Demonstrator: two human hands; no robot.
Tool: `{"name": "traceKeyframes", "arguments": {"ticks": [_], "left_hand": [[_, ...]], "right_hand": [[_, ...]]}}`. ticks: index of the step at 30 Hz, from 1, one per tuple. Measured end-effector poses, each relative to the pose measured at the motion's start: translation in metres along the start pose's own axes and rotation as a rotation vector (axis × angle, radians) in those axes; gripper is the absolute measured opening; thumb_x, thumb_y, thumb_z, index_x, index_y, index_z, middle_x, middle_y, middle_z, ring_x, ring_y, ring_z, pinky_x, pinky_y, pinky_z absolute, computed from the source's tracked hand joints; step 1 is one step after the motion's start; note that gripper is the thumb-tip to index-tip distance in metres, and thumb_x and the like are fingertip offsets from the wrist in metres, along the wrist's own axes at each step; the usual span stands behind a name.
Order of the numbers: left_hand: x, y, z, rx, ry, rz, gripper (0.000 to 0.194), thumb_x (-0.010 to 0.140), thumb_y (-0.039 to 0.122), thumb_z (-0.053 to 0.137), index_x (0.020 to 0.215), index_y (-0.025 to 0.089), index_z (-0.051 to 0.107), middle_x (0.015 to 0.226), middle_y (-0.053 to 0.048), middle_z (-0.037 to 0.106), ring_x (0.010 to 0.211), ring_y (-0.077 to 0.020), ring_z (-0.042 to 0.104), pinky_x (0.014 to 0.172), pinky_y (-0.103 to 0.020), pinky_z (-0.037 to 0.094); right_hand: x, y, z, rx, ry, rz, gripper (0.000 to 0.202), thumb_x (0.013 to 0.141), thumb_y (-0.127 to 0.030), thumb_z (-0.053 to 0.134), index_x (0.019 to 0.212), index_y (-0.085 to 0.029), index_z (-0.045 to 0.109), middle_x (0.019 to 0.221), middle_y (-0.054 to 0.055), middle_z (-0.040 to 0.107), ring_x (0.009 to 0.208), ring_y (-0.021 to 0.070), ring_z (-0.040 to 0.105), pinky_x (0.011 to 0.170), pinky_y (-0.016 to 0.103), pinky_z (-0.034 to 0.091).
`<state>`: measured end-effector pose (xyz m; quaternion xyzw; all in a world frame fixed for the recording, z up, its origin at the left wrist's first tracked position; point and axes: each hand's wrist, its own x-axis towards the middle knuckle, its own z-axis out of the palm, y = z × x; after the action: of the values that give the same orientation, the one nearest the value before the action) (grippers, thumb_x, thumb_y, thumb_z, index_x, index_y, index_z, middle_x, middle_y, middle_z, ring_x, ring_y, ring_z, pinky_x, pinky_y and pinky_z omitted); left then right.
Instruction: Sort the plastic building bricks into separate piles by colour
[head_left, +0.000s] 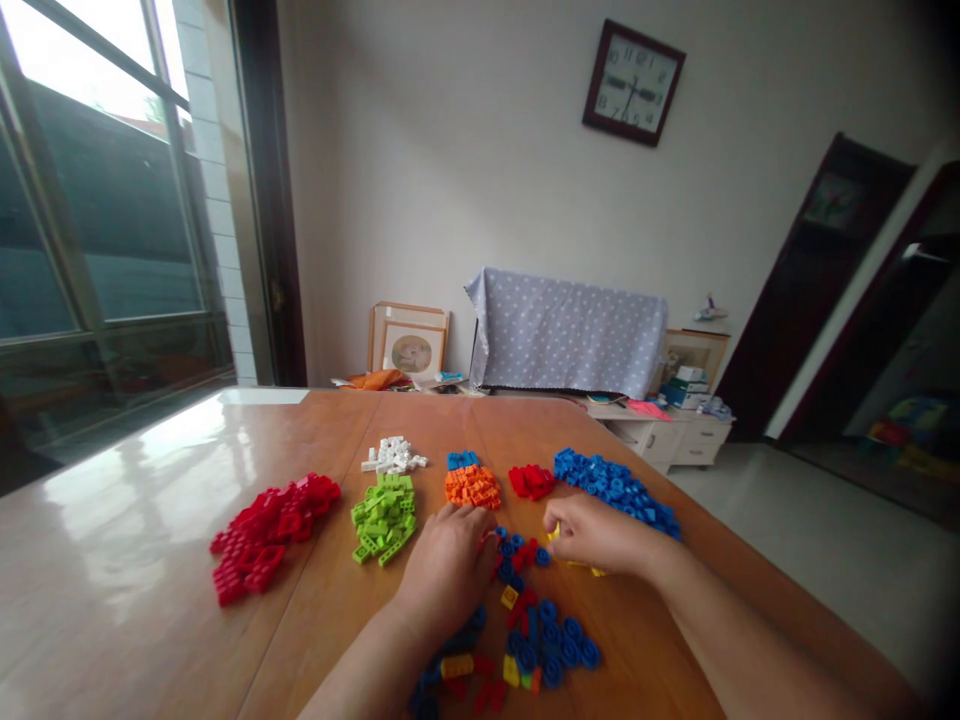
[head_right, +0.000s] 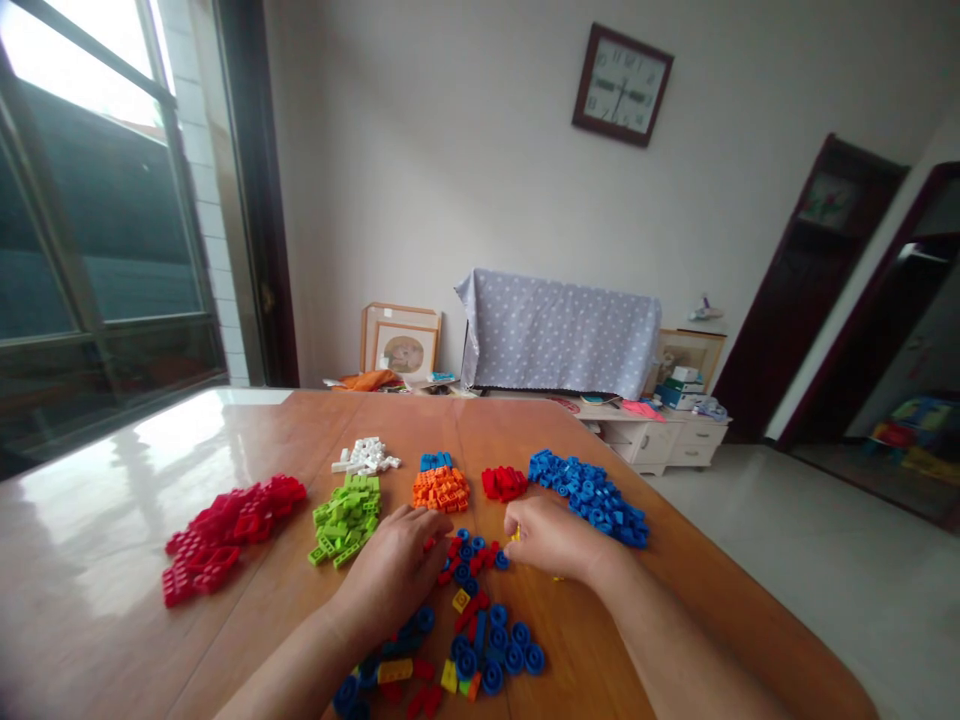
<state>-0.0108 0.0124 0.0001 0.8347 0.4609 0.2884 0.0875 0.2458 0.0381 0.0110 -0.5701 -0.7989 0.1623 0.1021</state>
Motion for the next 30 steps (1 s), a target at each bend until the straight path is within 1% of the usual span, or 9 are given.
{"name": "traceKeyframes", "arguments": {"ticks": [3,5,8,10,14,18,24,28,30], "left_hand": [[0.000,0.001,-0.002,-0.009,0.001,0.004,0.016,0.095,0.028,0.049,0.093,0.024,0.065,0.093,-0.004,0.069,0.094,-0.0224,0.058,0.080,-0.030,0.042],[0.000,0.002,-0.002,-0.014,-0.007,-0.002,0.016,0.094,0.027,0.049,0.094,0.024,0.066,0.093,-0.004,0.070,0.094,-0.0227,0.058,0.081,-0.030,0.042],[0.000,0.002,-0.003,-0.017,-0.014,-0.011,0.017,0.094,0.027,0.050,0.094,0.024,0.066,0.094,-0.005,0.070,0.095,-0.0231,0.059,0.081,-0.030,0.042],[0.001,0.002,-0.002,-0.016,-0.008,-0.010,0.016,0.094,0.028,0.050,0.093,0.024,0.066,0.094,-0.005,0.070,0.095,-0.0232,0.059,0.081,-0.030,0.042],[0.000,0.001,-0.001,-0.010,0.003,-0.008,0.016,0.093,0.028,0.050,0.091,0.024,0.065,0.093,-0.005,0.070,0.094,-0.0232,0.058,0.079,-0.031,0.041],[0.000,0.001,0.000,-0.007,0.001,-0.002,0.015,0.093,0.027,0.050,0.091,0.024,0.065,0.092,-0.005,0.069,0.094,-0.0230,0.058,0.079,-0.031,0.040],[0.000,0.000,0.000,-0.004,-0.003,0.007,0.014,0.093,0.026,0.050,0.091,0.024,0.064,0.093,-0.004,0.069,0.093,-0.0229,0.057,0.078,-0.030,0.040],[0.000,0.001,-0.001,0.000,-0.009,0.007,0.015,0.093,0.027,0.050,0.089,0.024,0.064,0.092,-0.005,0.069,0.093,-0.0231,0.057,0.077,-0.031,0.040],[0.000,0.001,-0.001,-0.002,-0.005,0.007,0.016,0.094,0.027,0.049,0.090,0.024,0.064,0.092,-0.005,0.069,0.093,-0.0230,0.057,0.078,-0.031,0.041]], "right_hand": [[-0.005,-0.011,0.008,-0.141,0.003,0.023,0.019,0.074,-0.031,0.069,0.092,-0.023,0.072,0.086,0.002,0.072,0.076,0.0167,0.062,0.059,0.023,0.031],[-0.006,-0.013,0.012,-0.187,-0.005,0.051,0.015,0.076,-0.029,0.066,0.088,-0.022,0.072,0.084,0.002,0.073,0.076,0.0166,0.061,0.058,0.024,0.029],[-0.004,-0.010,0.014,-0.175,-0.012,0.066,0.010,0.078,-0.023,0.061,0.081,-0.021,0.071,0.079,0.000,0.072,0.073,0.0149,0.061,0.059,0.024,0.028],[-0.001,-0.007,0.014,-0.149,0.015,0.066,0.009,0.078,-0.025,0.063,0.083,-0.021,0.070,0.079,0.000,0.072,0.075,0.0152,0.061,0.061,0.023,0.030],[0.001,-0.003,0.015,-0.164,0.040,0.078,0.018,0.075,-0.034,0.070,0.088,-0.022,0.071,0.084,0.001,0.073,0.080,0.0175,0.064,0.063,0.024,0.032],[0.000,-0.006,0.015,-0.202,0.010,0.050,0.012,0.078,-0.033,0.066,0.083,-0.023,0.072,0.084,0.002,0.074,0.081,0.0185,0.065,0.063,0.025,0.032],[-0.001,-0.010,0.012,-0.207,0.023,0.060,0.016,0.080,-0.033,0.064,0.089,-0.026,0.074,0.089,0.003,0.076,0.087,0.0200,0.067,0.067,0.025,0.036],[-0.004,-0.014,0.014,-0.248,0.018,0.076,0.021,0.077,-0.041,0.069,0.090,-0.026,0.075,0.090,0.004,0.075,0.085,0.0214,0.066,0.063,0.026,0.034],[-0.005,-0.015,0.015,-0.247,0.024,0.080,0.019,0.076,-0.039,0.070,0.088,-0.026,0.074,0.087,0.003,0.074,0.081,0.0206,0.065,0.060,0.025,0.031]]}}
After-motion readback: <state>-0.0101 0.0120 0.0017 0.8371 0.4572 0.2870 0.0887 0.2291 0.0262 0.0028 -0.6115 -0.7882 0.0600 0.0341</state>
